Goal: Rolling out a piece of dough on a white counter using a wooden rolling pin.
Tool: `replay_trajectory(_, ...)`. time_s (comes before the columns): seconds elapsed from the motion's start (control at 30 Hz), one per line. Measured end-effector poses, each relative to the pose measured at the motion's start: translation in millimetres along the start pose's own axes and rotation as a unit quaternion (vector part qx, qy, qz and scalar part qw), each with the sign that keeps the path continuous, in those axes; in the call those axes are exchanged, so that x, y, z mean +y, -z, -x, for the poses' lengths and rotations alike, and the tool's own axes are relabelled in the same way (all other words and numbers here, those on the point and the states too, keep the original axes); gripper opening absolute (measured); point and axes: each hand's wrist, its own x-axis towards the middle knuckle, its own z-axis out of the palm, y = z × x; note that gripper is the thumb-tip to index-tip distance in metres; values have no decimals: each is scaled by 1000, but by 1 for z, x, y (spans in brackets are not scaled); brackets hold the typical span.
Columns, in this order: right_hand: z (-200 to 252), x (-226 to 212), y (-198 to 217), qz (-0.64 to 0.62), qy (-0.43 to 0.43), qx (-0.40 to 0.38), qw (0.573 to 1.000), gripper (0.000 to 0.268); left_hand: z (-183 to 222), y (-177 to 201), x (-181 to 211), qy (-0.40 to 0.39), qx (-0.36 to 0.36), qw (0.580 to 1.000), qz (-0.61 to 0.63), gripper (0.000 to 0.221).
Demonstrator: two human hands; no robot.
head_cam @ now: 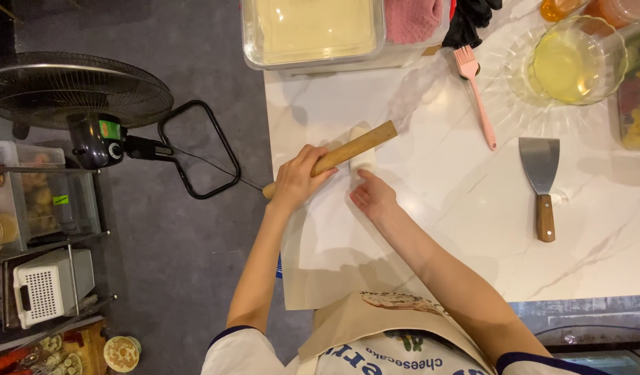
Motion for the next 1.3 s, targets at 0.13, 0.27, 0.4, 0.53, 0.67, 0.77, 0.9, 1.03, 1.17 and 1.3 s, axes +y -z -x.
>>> replay_trajectory(0.13, 44, -12, -18, 19, 53, 30, 998, 36, -5, -3, 0, -6, 6, 1000, 7, 43)
replay_trajectory(0.27, 17, -5, -11, -59, 29, 5, 998, 45, -15, -6, 1, 3, 1, 1000, -18, 43)
replay_trajectory(0.4, 15, 14, 9, -93, 55, -43, 993, 41, -27, -6, 13, -15, -18, 999, -27, 52)
replay_trajectory(0.53, 32, 24, 27, -83, 81, -101, 988, 44, -30, -28, 9, -69, -3, 997, -18, 40)
replay_trajectory(0.67, 44, 34, 35, -84, 91, -64, 990, 51, -33, -42, 4, -97, -26, 994, -38, 38)
replay_trajectory(0.77, 43, 41, 37, -79, 104, -60, 990, 54, -36, -48, 0, -104, -32, 993, -50, 36)
replay_trajectory(0.9, 39, 48, 41, -86, 117, -80, 986, 53, -38, -60, -8, -99, -20, 993, -56, 37)
replay_trajectory(1.03, 44, 48, 41, -77, 110, -63, 989, 50, -42, -76, 4, -112, 38, 986, -119, 37)
replay_trajectory(1.17, 44, 47, 41, -80, 116, -70, 988, 43, -57, -89, 12, -130, 112, 965, -197, 59)
replay_trajectory(1.3, 45, 49, 42, -79, 113, -63, 988, 41, -86, -98, 0, -33, 54, 987, -146, 56)
